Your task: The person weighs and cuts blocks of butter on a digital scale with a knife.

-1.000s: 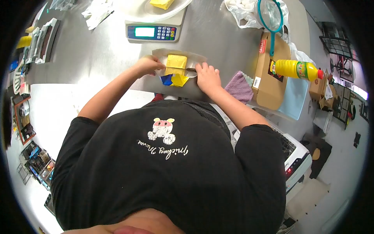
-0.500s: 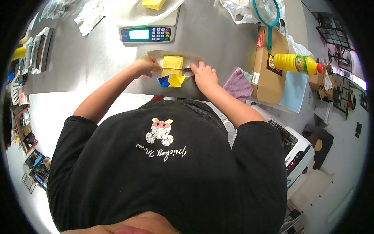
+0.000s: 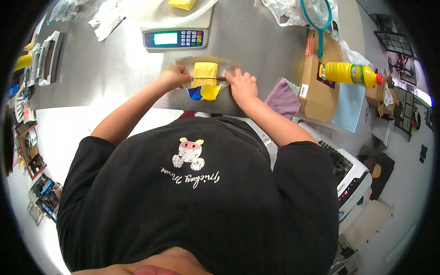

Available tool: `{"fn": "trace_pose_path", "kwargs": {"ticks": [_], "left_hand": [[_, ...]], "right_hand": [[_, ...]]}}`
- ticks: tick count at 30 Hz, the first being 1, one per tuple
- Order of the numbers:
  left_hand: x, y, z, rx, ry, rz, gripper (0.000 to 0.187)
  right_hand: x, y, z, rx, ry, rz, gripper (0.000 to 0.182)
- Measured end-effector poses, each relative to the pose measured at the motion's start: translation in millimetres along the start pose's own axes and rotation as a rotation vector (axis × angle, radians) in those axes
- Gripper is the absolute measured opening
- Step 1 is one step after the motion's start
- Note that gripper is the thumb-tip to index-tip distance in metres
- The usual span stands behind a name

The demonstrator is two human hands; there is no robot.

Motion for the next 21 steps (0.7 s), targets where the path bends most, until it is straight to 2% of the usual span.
{"fn": "trace_pose_path", "kwargs": {"ticks": [2,4,6,7,8,10,11,14,17,21], "left_hand": [[-4,1,2,0.047,-0.041,0.007,0.028],[-7,0,7,0.085,-0.086,0.01,0.03],[-7,1,17,0.215,-0.211,0.09,0.034],[-8,1,22,0.236,-0.223,0.105,0.044],[-8,-2,27,0.239,-0.224,0.105,0.044],[-4,-3,38,0.353,-0.325,-0.028,0.056],[-7,-5,36,0.341,-0.33,-0.049,0.066],[-13,-12,33,0.392,-0.35,0.018,0.067],[-10,-13,33,0.44,-0.354,-0.046,0.067],[-7,-11,32,0.42,-0.328,-0.045,0.067]], "right_hand": [[3,-3,-2,0.027,-0.005,-0.02,0.03],[5,-2,-1,0.233,0.02,-0.108,0.028],[7,-5,-1,0.305,0.025,-0.12,0.03],[7,-4,-1,0.372,0.035,-0.132,0.032],[7,-6,-1,0.375,0.037,-0.131,0.032],[8,-7,-2,0.437,0.021,-0.205,0.032],[8,-8,-2,0.439,0.023,-0.207,0.032],[11,-8,-3,0.491,-0.018,-0.204,0.032],[18,-8,-6,0.458,-0.079,-0.182,0.034],[19,-4,-9,0.448,-0.186,-0.148,0.031]]}}
Point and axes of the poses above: each hand's wrist, its own z-axis away from the middle knuckle, its own y-axis out of the back of the hand, x = y × z, the point moved 5 cm from there along -z, towards the middle knuckle, and after that the axes turned 3 degrees about -y, right-handed, at the moved point
